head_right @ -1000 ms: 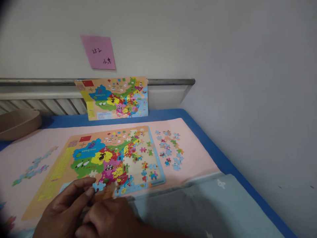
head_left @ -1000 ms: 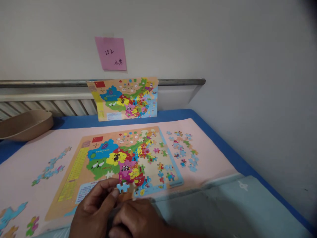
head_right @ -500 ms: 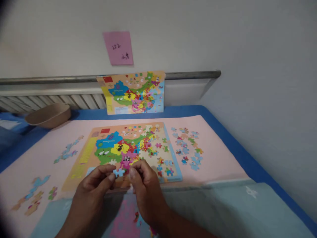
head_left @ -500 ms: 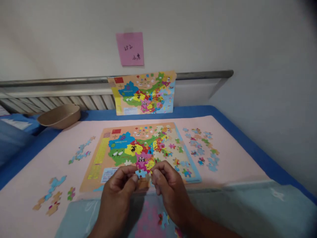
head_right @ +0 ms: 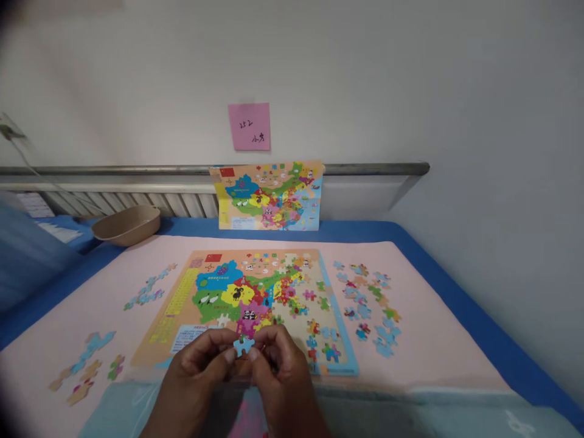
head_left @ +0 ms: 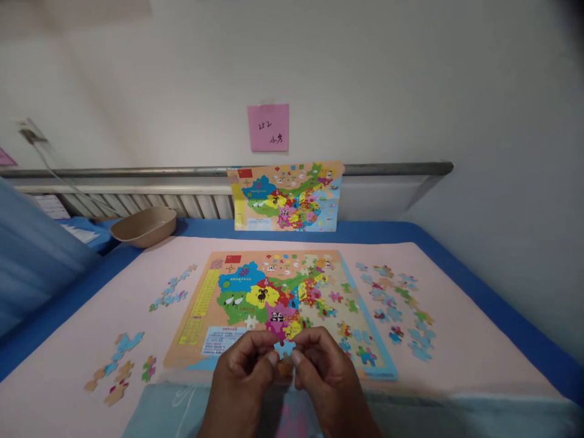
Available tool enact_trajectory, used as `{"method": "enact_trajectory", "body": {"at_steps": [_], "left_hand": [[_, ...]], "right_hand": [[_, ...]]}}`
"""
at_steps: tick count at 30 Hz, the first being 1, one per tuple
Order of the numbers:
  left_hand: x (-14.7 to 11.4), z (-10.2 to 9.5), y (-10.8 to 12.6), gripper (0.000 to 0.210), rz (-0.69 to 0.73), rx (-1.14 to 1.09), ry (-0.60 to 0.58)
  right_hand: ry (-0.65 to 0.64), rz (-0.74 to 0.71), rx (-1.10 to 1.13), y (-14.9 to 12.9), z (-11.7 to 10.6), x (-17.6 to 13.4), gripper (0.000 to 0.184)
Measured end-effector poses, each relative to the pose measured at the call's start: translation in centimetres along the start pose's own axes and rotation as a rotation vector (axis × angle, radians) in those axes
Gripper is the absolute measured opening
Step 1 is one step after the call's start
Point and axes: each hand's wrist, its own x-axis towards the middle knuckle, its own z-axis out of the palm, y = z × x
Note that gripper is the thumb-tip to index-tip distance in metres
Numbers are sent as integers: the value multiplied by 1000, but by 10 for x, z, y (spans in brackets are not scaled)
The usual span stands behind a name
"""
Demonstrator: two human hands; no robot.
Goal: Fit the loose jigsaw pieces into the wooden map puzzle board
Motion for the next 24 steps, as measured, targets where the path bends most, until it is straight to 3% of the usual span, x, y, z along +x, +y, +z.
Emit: {"method": "enact_trajectory", "body": {"at_steps": [7, 16, 24], "left_hand": [[6, -6, -14, 22, 36, 79, -50], [4, -3, -8, 22, 46, 64, -42], [7, -3, -13, 34, -25, 4, -28]], "right_hand": [[30, -3, -6, 0, -1, 2, 24], [23, -16, 26, 0, 0, 2, 31], [-11, -145, -167, 13, -8, 3, 15]]}}
